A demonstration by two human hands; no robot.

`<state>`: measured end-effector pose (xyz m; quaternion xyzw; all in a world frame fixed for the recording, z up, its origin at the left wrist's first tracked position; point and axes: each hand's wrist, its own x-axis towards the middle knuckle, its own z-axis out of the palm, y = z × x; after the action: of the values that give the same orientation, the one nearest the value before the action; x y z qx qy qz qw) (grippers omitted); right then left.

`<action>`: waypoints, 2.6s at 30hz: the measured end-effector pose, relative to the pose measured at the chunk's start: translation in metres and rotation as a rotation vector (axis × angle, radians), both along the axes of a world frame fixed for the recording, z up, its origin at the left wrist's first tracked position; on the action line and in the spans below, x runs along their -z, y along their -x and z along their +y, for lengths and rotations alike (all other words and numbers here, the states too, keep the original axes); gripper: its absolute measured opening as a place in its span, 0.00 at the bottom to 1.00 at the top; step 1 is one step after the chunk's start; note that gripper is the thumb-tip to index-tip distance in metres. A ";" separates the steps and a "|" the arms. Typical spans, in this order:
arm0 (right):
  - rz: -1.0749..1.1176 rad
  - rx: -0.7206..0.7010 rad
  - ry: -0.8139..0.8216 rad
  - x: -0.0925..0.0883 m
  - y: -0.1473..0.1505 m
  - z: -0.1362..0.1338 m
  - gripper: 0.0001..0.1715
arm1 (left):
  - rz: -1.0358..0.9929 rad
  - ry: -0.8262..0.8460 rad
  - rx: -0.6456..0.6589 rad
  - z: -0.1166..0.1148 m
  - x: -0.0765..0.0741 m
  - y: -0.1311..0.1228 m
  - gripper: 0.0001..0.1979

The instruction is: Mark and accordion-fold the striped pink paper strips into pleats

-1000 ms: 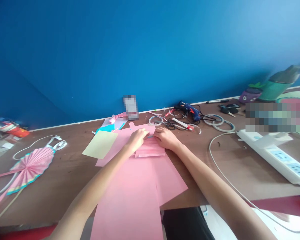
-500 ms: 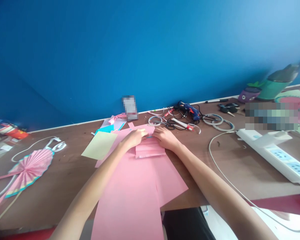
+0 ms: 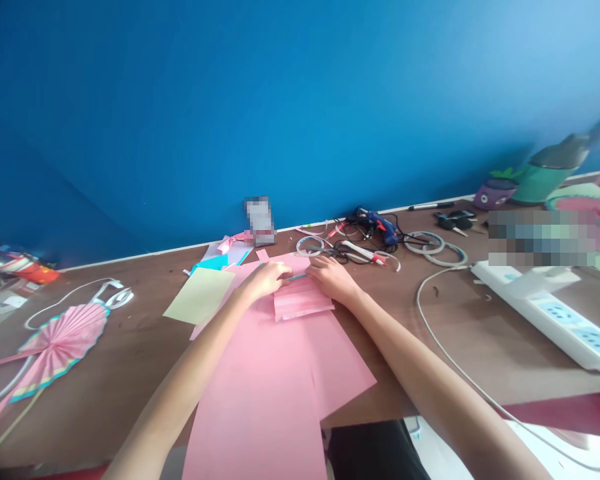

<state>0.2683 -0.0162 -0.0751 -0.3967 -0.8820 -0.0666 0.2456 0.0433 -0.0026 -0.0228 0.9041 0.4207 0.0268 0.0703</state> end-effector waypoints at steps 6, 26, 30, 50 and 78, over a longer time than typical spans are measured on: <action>-0.021 0.004 -0.016 -0.001 0.000 -0.001 0.11 | 0.027 -0.061 -0.027 -0.003 0.000 -0.004 0.07; 0.029 -0.019 0.033 0.000 0.001 -0.001 0.17 | 0.125 -0.110 -0.158 -0.024 -0.001 -0.025 0.17; 0.042 -0.023 0.036 0.002 0.000 0.000 0.18 | 0.114 -0.113 -0.145 -0.018 0.003 -0.023 0.16; 0.013 -0.082 0.002 0.002 0.001 0.000 0.26 | 0.071 -0.107 -0.146 -0.021 0.001 -0.029 0.13; 0.014 0.270 0.101 0.001 -0.005 -0.001 0.10 | -0.646 0.062 -0.152 0.009 0.056 0.026 0.13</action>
<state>0.2731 -0.0168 -0.0762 -0.5242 -0.8210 -0.0517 0.2201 0.0173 0.0068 -0.0793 0.8123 0.4436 0.3045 0.2251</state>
